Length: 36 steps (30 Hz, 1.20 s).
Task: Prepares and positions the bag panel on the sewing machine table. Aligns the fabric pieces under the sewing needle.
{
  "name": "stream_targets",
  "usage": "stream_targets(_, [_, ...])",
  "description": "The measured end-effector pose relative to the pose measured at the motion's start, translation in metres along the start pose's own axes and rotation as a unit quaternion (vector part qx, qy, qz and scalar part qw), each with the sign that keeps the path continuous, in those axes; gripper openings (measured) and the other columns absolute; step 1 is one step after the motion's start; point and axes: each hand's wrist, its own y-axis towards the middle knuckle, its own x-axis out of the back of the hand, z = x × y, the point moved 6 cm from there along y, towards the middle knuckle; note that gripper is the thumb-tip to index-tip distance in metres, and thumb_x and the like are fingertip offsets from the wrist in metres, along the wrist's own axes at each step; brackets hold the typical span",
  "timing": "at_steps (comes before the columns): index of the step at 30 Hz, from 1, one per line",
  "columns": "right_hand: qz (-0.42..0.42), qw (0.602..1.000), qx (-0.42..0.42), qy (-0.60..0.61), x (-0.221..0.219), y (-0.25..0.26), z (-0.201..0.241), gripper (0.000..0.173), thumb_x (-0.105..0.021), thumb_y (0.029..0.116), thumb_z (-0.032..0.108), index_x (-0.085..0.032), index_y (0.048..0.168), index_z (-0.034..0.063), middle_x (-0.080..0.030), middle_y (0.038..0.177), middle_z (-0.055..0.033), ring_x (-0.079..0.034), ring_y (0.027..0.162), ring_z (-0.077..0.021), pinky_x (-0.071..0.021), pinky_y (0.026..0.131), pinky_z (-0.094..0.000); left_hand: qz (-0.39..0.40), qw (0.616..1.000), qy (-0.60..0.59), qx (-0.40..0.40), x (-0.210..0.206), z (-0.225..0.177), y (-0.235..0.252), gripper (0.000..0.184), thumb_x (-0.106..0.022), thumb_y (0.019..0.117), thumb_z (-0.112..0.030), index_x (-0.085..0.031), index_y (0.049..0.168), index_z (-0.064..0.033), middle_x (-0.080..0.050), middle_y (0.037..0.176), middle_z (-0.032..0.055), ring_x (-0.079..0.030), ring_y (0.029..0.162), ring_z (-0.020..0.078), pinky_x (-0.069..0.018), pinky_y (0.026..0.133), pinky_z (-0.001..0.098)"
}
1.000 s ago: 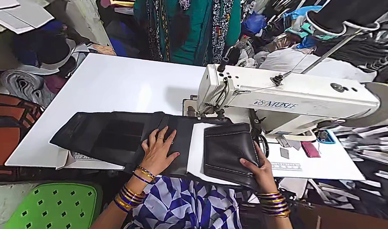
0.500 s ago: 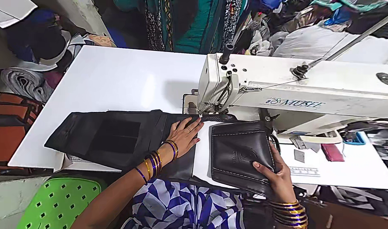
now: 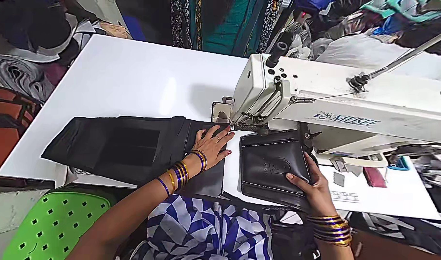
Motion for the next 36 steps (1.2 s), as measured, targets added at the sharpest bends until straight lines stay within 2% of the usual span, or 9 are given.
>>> stream_targets(5, [0.034,0.996,0.015,-0.082,0.003,0.004,0.006,0.097,-0.074,0.0795,0.026,-0.026,0.158,-0.0038,-0.047,0.152,-0.0198,-0.056,0.125,-0.0004,-0.0468,0.100,-0.0141,0.088,0.992,-0.072,0.060,-0.019,-0.052,-0.025,0.093,-0.043,0.1002,-0.065,-0.013,0.164,-0.0050,-0.007,0.173,0.0106,0.003,0.160,0.0315,0.0064,0.118,0.0722])
stream_targets(7, [-0.003,0.972,0.077,-0.220,0.022,0.010,0.018,0.076,-0.062,0.0911,0.037,-0.041,0.150,-0.0078,-0.063,0.129,-0.0205,-0.065,0.102,-0.0056,-0.0533,0.084,-0.0208,0.047,0.995,-0.061,0.069,-0.030,-0.056,-0.027,0.097,-0.043,0.0973,-0.068,-0.012,0.165,-0.0058,-0.007,0.173,0.0082,0.002,0.160,0.0293,0.0059,0.118,0.0710])
stream_targets(10, [-0.136,0.885,0.092,-0.436,0.068,0.019,0.045,0.050,-0.062,0.1007,0.027,-0.058,0.133,-0.0120,-0.063,0.121,-0.0377,-0.064,0.108,-0.0522,-0.0474,0.091,-0.0671,0.029,0.996,-0.049,0.072,-0.036,-0.052,-0.023,0.097,-0.040,0.0960,-0.072,-0.012,0.166,-0.0106,-0.007,0.174,0.0033,0.003,0.160,0.0255,0.0057,0.119,0.0695])
stream_targets(12, [-0.201,0.841,0.072,-0.497,0.080,0.037,0.041,0.035,-0.060,0.1006,0.017,-0.066,0.116,-0.0138,-0.061,0.118,-0.0423,-0.059,0.112,-0.0610,-0.0406,0.093,-0.0739,0.032,0.996,-0.044,0.074,-0.032,-0.048,-0.018,0.097,-0.039,0.0959,-0.073,-0.011,0.166,-0.0119,-0.005,0.174,0.0014,0.005,0.160,0.0234,0.0071,0.119,0.0687])
stream_targets(24, [-0.197,0.818,0.074,-0.535,0.073,0.041,0.024,0.026,-0.055,0.1003,0.007,-0.069,0.103,-0.0151,-0.063,0.114,-0.0416,-0.061,0.111,-0.0597,-0.0430,0.092,-0.0724,-0.024,0.998,-0.035,0.057,-0.042,-0.061,-0.044,0.098,-0.039,0.0951,-0.074,-0.021,0.164,-0.0064,-0.017,0.172,0.0056,-0.010,0.160,0.0289,-0.0036,0.120,0.0687])
stream_targets(26, [-0.143,0.843,0.145,-0.499,0.063,0.025,0.047,0.024,-0.060,0.0985,0.007,-0.071,0.104,-0.0135,-0.066,0.110,-0.0398,-0.063,0.106,-0.0595,-0.0441,0.089,-0.0736,-0.015,0.997,-0.037,0.065,-0.040,-0.061,-0.043,0.098,-0.039,0.0949,-0.074,-0.019,0.164,-0.0076,-0.014,0.173,0.0046,-0.007,0.160,0.0277,-0.0026,0.121,0.0674])
stream_targets(30, [0.088,0.858,0.373,-0.343,-0.047,-0.064,0.072,0.030,-0.052,0.0976,0.015,-0.077,0.099,-0.0006,-0.075,0.107,-0.0177,-0.072,0.105,-0.0327,-0.0540,0.095,-0.0526,0.038,0.994,-0.090,0.057,-0.024,-0.056,-0.037,0.082,-0.049,0.1008,-0.059,-0.028,0.162,-0.0077,-0.024,0.170,0.0080,-0.014,0.159,0.0291,-0.0084,0.123,0.0644])
stream_targets(33, [0.152,0.822,0.419,-0.354,-0.115,-0.106,0.038,0.026,-0.053,0.0890,0.010,-0.079,0.094,0.0081,-0.077,0.105,-0.0063,-0.071,0.111,-0.0296,-0.0459,0.102,-0.0600,0.125,0.977,-0.159,-0.076,0.003,-0.041,-0.053,0.054,-0.053,0.1064,-0.031,-0.046,0.153,-0.0035,-0.046,0.157,0.0179,-0.037,0.150,0.0345,-0.0279,0.121,0.0559])
stream_targets(36, [0.117,0.825,0.429,-0.349,-0.116,-0.106,0.021,0.029,-0.051,0.0922,0.011,-0.079,0.096,0.0106,-0.078,0.106,-0.0036,-0.069,0.114,-0.0275,-0.0426,0.107,-0.0540,0.047,0.963,-0.119,-0.237,-0.010,-0.032,-0.090,0.051,-0.072,0.0924,-0.015,-0.061,0.141,-0.0070,-0.061,0.144,0.0149,-0.055,0.135,0.0359,-0.0421,0.107,0.0598])
